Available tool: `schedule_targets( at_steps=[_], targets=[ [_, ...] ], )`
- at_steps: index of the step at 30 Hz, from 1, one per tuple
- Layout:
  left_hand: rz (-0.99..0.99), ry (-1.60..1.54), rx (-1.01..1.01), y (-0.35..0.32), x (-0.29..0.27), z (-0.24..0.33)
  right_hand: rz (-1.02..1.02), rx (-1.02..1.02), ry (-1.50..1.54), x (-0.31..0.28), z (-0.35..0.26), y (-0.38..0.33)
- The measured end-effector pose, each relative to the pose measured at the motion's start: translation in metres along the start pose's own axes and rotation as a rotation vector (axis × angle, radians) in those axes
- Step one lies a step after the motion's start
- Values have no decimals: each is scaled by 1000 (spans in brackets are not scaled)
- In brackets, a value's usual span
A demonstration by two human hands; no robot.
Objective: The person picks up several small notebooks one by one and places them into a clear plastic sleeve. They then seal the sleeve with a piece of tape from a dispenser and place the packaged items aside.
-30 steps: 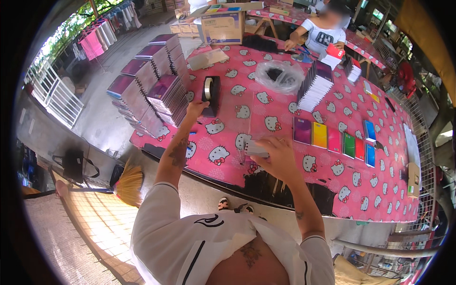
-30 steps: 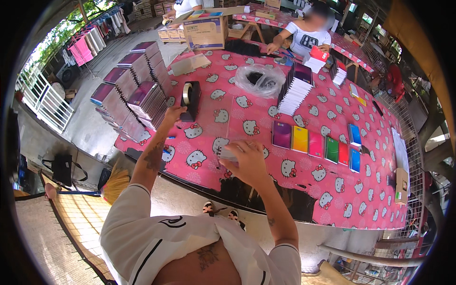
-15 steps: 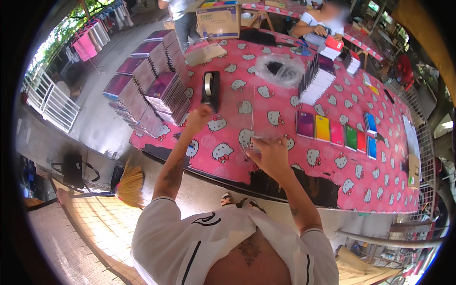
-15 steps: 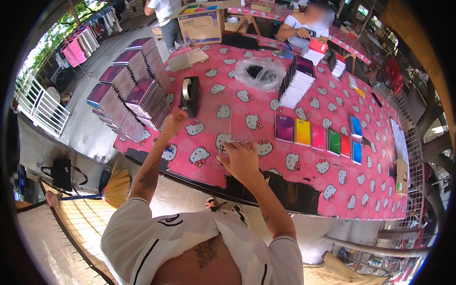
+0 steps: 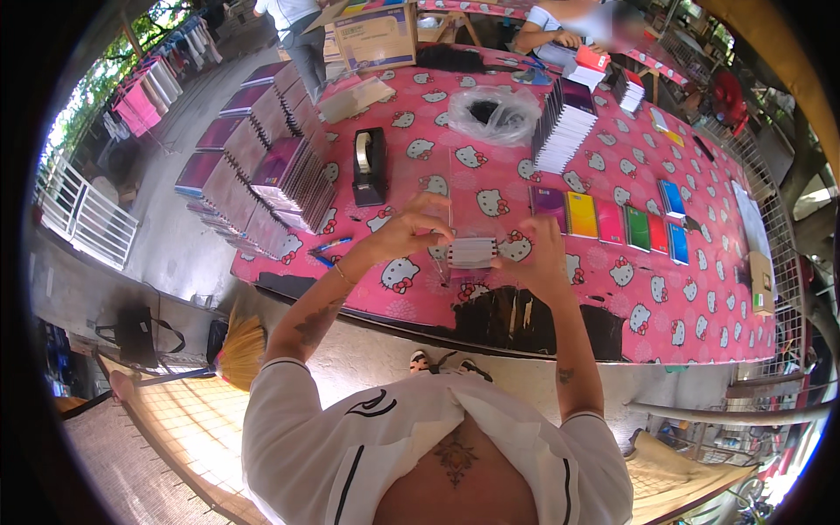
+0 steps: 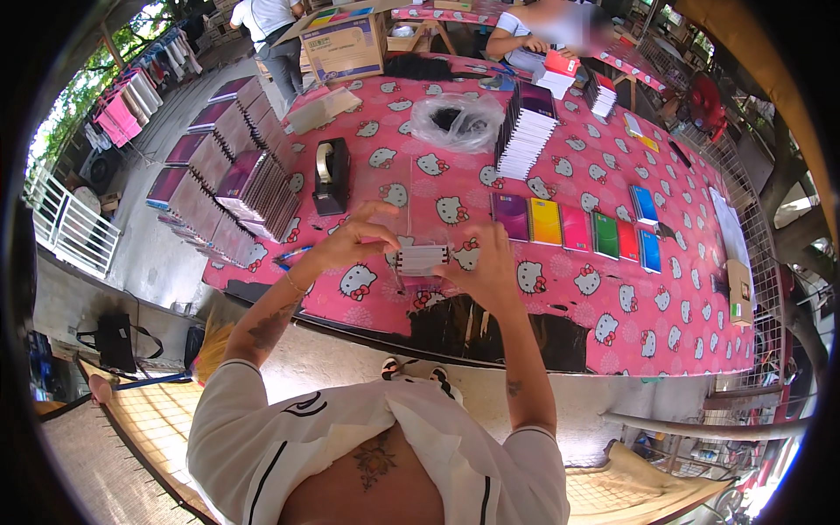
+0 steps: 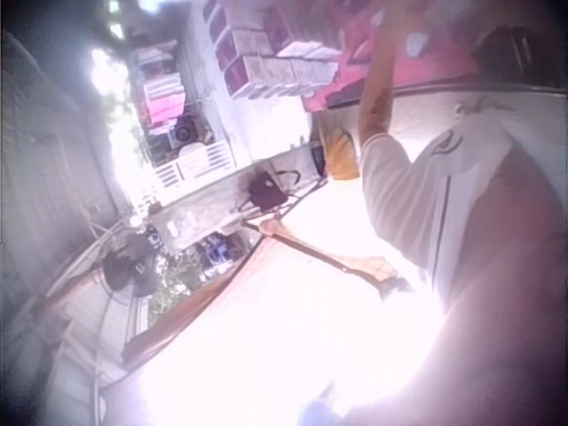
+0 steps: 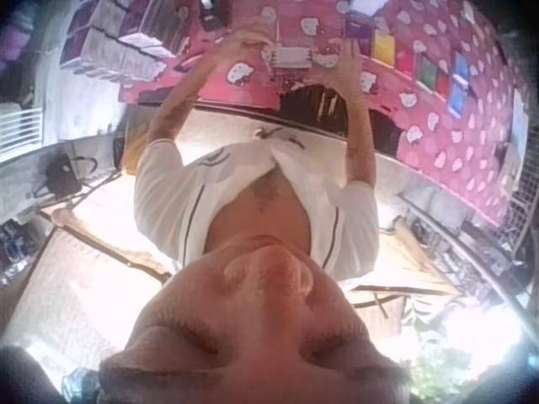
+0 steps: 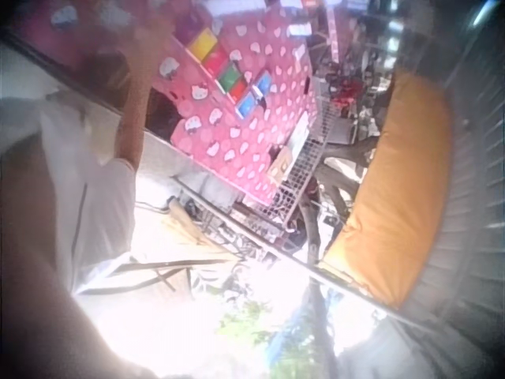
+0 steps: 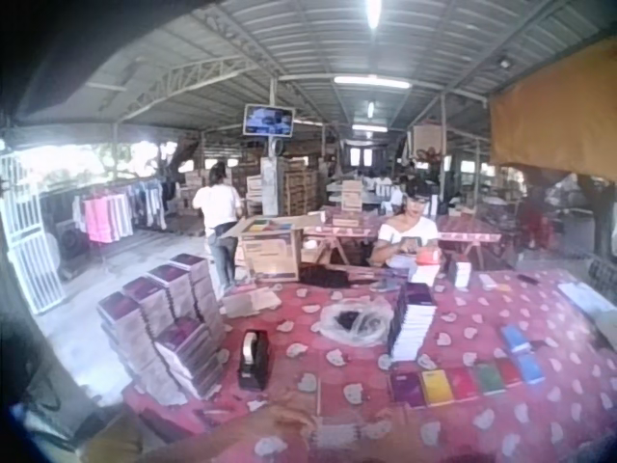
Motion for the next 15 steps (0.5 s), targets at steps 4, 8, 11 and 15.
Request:
schedule_targets(
  at_steps=[4,8,11,15],
  targets=[
    [-27,127,105,20,27,4,-254,-213,39,64,20,-38],
    [-22,275,185,23,54,-8,-251,-420,-84,91,1,-46],
    [165,160,18,24,57,-29,-280,-372,-44,93,9,-47],
    [238,-658,-293,11,70,-89,-136,-126,448,93,31,-30]
  ],
)
Point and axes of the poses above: each hand's wrist, its own y-axis towards the middle knuckle, its own x-axis out of the palm, z = x × y, the point moved 9 cm from there along y, towards the middle knuckle, and after that the axes turned 10 degrees about -y, right-handed, at the moved point
